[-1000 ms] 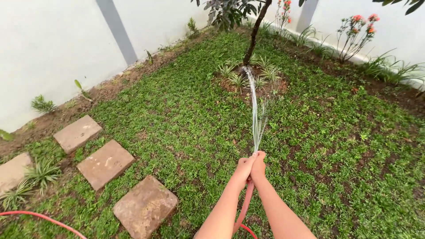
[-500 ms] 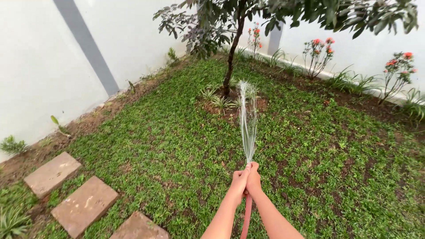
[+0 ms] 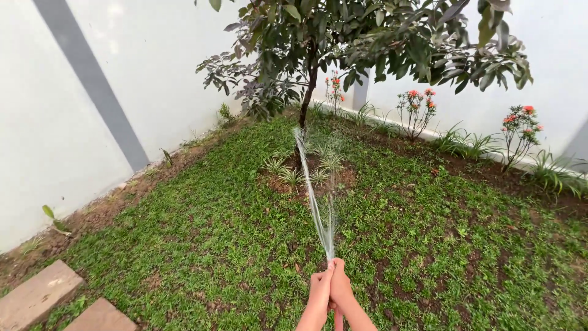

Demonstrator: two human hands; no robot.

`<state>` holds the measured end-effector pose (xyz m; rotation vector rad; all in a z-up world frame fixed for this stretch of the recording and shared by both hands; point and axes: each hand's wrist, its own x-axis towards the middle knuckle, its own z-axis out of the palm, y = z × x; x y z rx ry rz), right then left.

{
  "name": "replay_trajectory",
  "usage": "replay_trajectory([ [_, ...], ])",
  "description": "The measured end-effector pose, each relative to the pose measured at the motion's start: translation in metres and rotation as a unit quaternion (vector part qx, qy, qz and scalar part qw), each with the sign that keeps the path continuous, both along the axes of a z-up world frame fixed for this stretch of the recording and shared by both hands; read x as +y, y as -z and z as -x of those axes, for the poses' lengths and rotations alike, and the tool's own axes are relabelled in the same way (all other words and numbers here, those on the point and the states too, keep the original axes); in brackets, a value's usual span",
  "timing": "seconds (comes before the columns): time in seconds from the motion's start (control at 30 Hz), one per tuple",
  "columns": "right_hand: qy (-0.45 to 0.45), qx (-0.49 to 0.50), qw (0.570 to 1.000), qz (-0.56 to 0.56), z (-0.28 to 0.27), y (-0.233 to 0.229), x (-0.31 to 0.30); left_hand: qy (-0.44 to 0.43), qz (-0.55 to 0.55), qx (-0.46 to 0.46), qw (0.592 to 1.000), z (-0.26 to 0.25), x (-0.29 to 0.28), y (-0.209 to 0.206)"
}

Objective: Watering grass and plants in a residential garden using a hose.

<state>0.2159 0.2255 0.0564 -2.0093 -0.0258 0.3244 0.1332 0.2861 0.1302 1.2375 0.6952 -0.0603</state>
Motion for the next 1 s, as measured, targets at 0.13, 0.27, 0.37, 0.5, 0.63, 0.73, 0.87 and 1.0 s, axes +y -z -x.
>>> replay_trajectory([
  [0.13,-0.003,-0.007,1.0,-0.01,-0.002,0.03,-0.005,0.018,0.038,-0.052,0.998,-0.021,0.008,0.062],
  [0.27,-0.01,-0.017,0.999,-0.027,-0.003,0.028,-0.003,0.045,0.068,-0.11,0.991,-0.032,0.008,0.075],
  [0.37,0.03,0.023,0.998,-0.048,0.024,0.019,-0.019,0.06,0.115,-0.008,0.992,-0.019,-0.008,0.066],
  [0.5,0.065,0.015,0.993,-0.094,-0.005,0.056,-0.01,0.016,0.148,-0.014,0.989,-0.066,-0.004,0.117],
  [0.63,0.043,-0.036,0.997,-0.046,-0.031,0.111,-0.016,0.037,0.135,-0.077,0.987,-0.08,-0.004,0.14],
  [0.73,0.031,-0.048,0.998,-0.013,-0.04,0.145,-0.012,0.016,0.168,-0.046,0.985,-0.08,-0.008,0.131],
  [0.87,0.133,-0.117,0.983,-0.048,-0.025,0.158,0.022,0.2,0.477,-0.301,0.801,-0.071,0.0,0.122],
  [1.0,0.233,-0.23,0.945,-0.017,0.033,0.021,0.036,0.105,0.244,-0.247,0.932,-0.084,0.01,0.129],
])
